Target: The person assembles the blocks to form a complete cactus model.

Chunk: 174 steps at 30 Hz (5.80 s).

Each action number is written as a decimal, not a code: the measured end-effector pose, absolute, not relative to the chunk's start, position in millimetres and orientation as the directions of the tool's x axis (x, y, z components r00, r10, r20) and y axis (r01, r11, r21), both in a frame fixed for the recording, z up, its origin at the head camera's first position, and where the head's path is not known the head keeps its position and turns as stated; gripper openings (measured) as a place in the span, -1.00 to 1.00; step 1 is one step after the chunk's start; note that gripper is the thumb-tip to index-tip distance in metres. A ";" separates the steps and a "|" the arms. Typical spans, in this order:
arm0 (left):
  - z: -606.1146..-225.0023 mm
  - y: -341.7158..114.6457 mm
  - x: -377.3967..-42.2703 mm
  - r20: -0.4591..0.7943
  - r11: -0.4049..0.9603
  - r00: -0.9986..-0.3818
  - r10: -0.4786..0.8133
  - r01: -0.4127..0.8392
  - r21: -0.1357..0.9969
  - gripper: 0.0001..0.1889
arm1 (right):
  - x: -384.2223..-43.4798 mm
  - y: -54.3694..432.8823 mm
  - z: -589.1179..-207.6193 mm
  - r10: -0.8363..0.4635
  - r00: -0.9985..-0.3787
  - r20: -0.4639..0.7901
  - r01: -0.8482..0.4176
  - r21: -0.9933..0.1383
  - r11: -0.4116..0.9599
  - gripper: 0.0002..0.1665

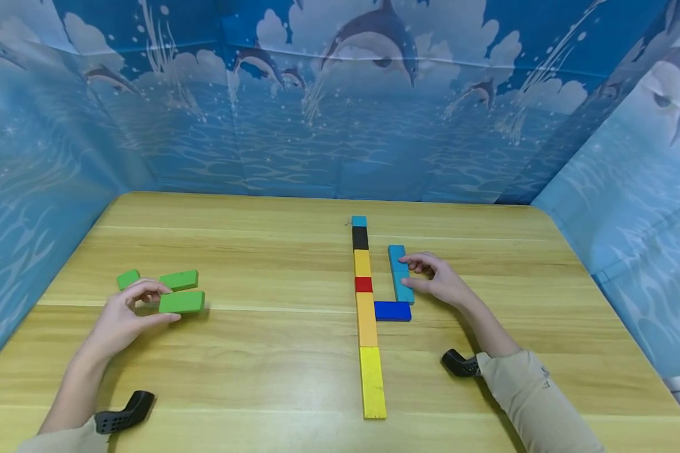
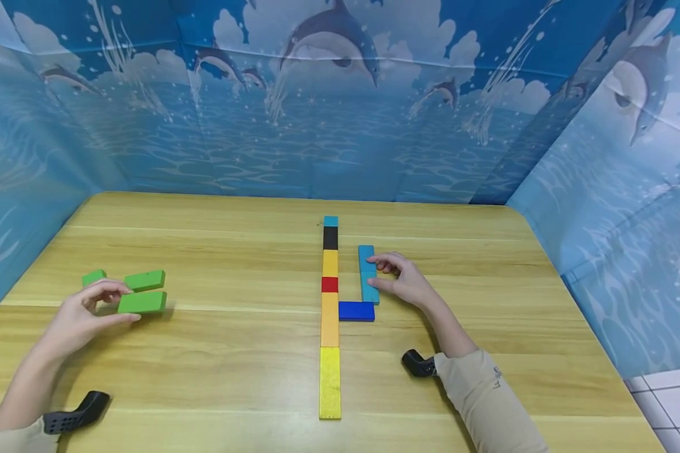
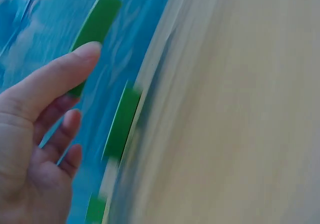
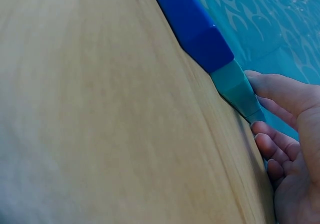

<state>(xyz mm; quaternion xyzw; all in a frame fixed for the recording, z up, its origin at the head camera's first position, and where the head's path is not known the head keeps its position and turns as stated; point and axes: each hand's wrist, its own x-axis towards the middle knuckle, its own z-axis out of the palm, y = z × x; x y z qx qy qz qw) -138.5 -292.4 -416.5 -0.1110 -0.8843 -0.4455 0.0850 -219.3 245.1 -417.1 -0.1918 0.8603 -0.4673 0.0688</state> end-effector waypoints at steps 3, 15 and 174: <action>-415.4 -264.4 -148.1 0.308 0.524 -0.940 0.147 0.338 0.781 -0.60 | -214.4 240.2 -407.1 -0.397 -0.916 0.055 -0.261 -0.833 0.488 -0.50; -423.1 -164.3 -189.6 0.261 0.463 -0.942 0.211 0.331 0.822 -0.60 | -212.6 237.7 -402.4 -0.398 -0.916 0.050 -0.258 -0.832 0.490 -0.51; -418.2 -292.9 -175.5 0.033 0.603 -0.927 0.375 0.271 0.750 -0.27 | -211.7 237.7 -402.8 -0.385 -0.922 0.043 -0.246 -0.833 0.495 -0.52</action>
